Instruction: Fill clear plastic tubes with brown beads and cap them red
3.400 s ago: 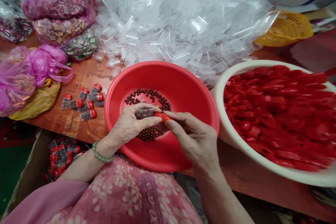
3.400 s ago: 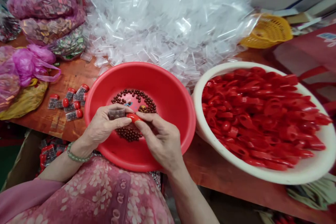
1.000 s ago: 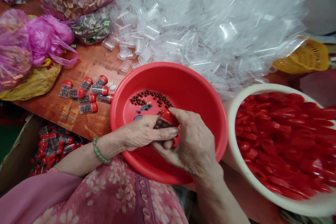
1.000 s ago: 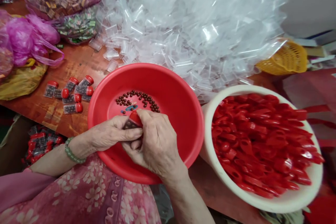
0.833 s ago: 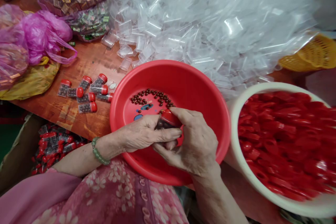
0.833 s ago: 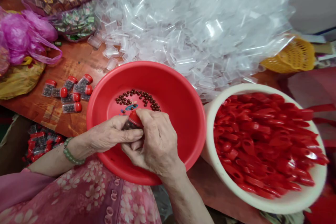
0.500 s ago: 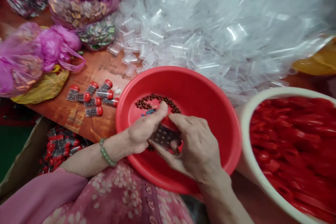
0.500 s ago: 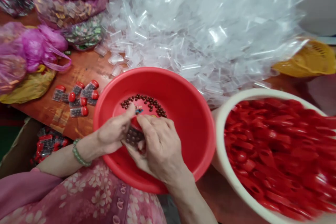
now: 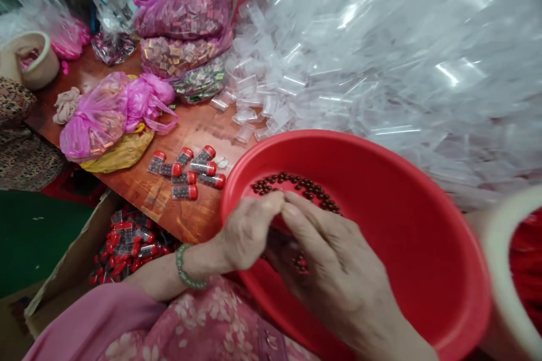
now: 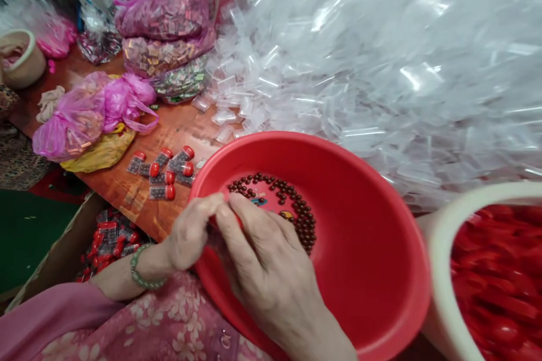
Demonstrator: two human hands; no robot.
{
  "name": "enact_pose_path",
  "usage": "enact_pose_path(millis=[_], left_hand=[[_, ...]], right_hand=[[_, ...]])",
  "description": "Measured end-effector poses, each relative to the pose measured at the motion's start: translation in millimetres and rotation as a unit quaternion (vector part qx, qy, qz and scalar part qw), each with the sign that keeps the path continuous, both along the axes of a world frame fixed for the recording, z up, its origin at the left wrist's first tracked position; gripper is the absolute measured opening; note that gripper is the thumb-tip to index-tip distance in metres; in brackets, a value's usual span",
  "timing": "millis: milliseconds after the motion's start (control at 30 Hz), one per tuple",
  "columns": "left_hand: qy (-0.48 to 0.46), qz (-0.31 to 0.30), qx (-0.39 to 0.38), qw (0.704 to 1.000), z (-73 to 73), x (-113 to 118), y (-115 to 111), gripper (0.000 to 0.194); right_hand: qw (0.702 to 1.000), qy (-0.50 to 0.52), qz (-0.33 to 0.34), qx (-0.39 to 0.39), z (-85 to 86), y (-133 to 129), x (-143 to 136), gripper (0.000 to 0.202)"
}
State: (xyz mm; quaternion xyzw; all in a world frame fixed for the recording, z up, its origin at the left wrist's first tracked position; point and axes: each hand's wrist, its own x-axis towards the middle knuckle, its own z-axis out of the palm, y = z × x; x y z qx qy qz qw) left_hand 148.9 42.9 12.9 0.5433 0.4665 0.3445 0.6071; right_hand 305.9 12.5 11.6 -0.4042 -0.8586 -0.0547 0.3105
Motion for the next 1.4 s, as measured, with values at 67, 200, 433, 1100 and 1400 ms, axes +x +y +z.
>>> enact_pose_path(millis=[67, 200, 433, 1100, 1400], left_hand=[[0.057, 0.01, 0.062, 0.996, -5.6, -23.0, 12.4, 0.03], [0.357, 0.103, 0.222, 0.901, -37.8, -65.7, 41.9, 0.045], [0.533, 0.038, 0.302, 0.79, -60.8, -79.8, 79.7, 0.036], [0.602, -0.027, 0.233, 0.763, -93.5, -40.5, 258.1, 0.049], [0.607, -0.027, 0.228, 0.761, -88.0, -50.3, 242.5, 0.04]], right_hand=[[0.999, -0.021, -0.003, -0.041, -6.1, 4.5, 0.1, 0.072], [0.988, -0.114, -0.044, -0.098, -26.8, 5.9, 19.6, 0.042], [0.974, -0.175, -0.054, -0.136, -53.1, 6.3, 52.2, 0.029], [0.786, -0.289, -0.161, -0.523, -65.9, 28.0, 72.8, 0.056], [0.793, -0.169, 0.022, -0.584, -49.6, -15.7, 15.8, 0.022]])
